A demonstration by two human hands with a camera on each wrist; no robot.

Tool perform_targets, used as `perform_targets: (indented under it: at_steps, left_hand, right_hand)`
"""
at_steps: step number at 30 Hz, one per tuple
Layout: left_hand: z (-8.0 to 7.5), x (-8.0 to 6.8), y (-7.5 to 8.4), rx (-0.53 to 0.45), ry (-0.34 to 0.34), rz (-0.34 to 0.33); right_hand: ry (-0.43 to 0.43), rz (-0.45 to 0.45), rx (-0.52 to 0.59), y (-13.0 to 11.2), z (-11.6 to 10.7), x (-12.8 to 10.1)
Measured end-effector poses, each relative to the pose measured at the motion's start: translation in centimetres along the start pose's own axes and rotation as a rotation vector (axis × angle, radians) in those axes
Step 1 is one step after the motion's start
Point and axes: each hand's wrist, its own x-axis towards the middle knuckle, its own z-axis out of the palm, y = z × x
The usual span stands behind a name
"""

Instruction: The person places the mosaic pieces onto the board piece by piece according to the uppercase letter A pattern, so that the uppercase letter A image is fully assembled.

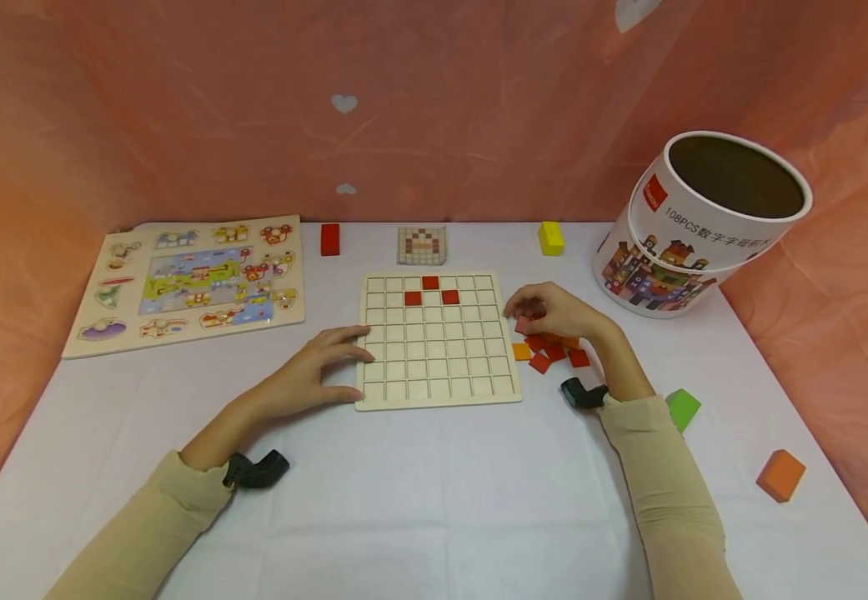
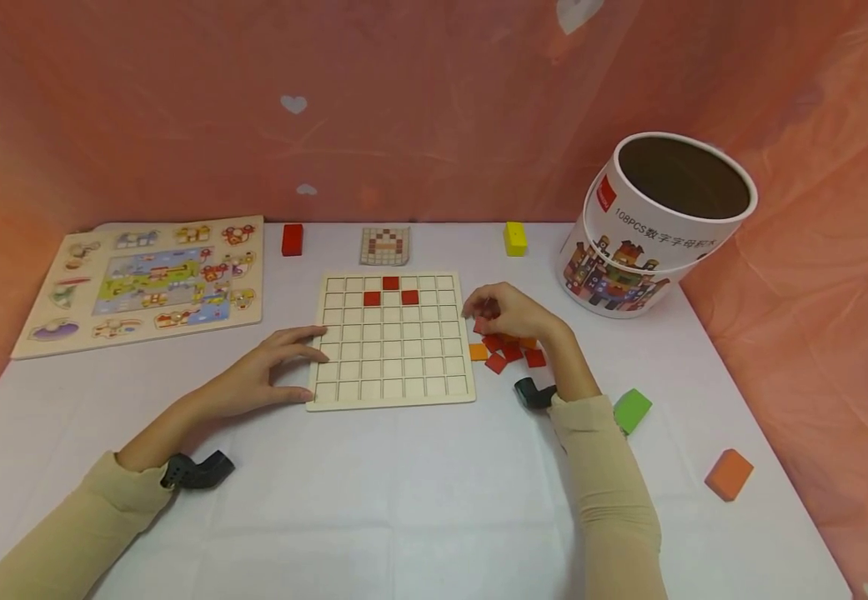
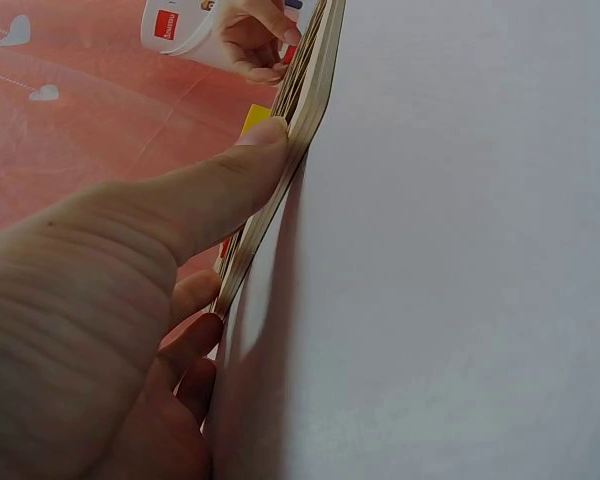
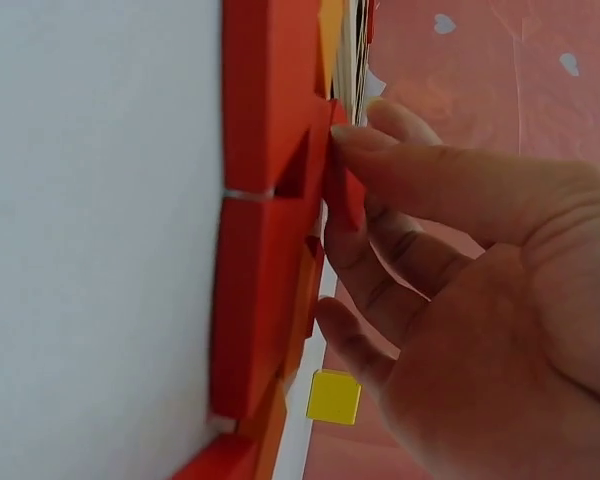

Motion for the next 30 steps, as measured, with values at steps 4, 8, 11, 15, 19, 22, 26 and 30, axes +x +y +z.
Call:
perform_targets:
  at_steps: [4,8,11,15,19,22,26,30]
  left_hand:
    - [0.0,0.0,-0.1,-0.005,-0.003,0.002]
    - [0.0,0.1,-0.1,-0.009,-0.005,0.007]
    - [0.0,0.0,0.0,-0.010,-0.003,0.006]
    - [0.0,-0.1,-0.1,-0.007,-0.001,0.003]
    - [0.0,-0.2,-0.1,-0.008,-0.003,0.000]
    - [0.0,-0.1,0.0,-0.008,-0.001,0.003]
    - [0.0,0.0,-0.1,-0.006,0.004,0.012]
    - [0.0,0.0,-0.2,-0.006,0.002,0.012]
  right_hand:
    - [0.012,-0.023,-0.004,0.0,0.0,0.2]
    - [0.068,-0.035,-0.013,-0.7,0.2,0.9]
    - [0.106,-0.052,-0.018,-2.1,0.6,2.4]
    - [0.082,-0.139,-0.025,-4.4,1.7,5.5]
    - [-0.001,-0.227,-0.029,-6.2,3.5,8.7]
    - [-0.053,-0.236,-0.022,-7.1,4.9,10.5]
    - [-0.081,-0.212,-0.019,-7.6,6.4,12.0]
    - [-0.091,-0.219,-0.021,-7.9,7.3,12.5]
